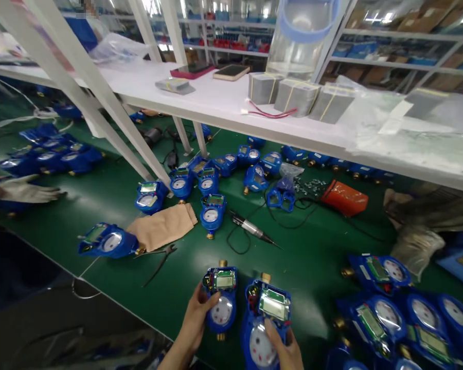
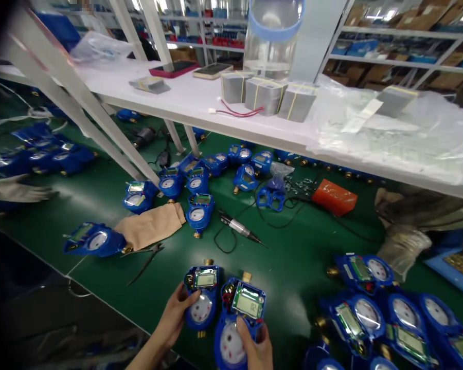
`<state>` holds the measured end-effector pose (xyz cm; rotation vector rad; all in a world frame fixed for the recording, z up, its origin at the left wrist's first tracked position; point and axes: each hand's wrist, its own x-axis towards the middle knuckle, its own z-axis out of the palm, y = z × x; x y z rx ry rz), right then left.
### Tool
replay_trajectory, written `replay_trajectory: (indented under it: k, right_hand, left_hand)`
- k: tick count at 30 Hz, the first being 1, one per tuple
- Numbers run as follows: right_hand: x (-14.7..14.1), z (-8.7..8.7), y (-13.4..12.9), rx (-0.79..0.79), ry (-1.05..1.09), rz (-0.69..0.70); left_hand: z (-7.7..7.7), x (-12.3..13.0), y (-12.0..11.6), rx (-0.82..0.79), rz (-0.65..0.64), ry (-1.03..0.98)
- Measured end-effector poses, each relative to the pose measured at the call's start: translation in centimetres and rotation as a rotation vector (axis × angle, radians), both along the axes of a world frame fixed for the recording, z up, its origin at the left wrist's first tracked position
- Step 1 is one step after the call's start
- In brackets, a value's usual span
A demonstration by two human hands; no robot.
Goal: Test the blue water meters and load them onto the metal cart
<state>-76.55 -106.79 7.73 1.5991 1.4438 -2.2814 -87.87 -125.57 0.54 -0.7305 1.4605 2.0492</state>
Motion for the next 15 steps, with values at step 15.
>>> replay_trajectory:
  k: [15]
  right_hand:
    - [-7.9,-7.8,-4.3,-0.035,0.143,0.194]
  left_hand:
    - [1.3,-1.8,-5.5,-0.124,0.007,0.105]
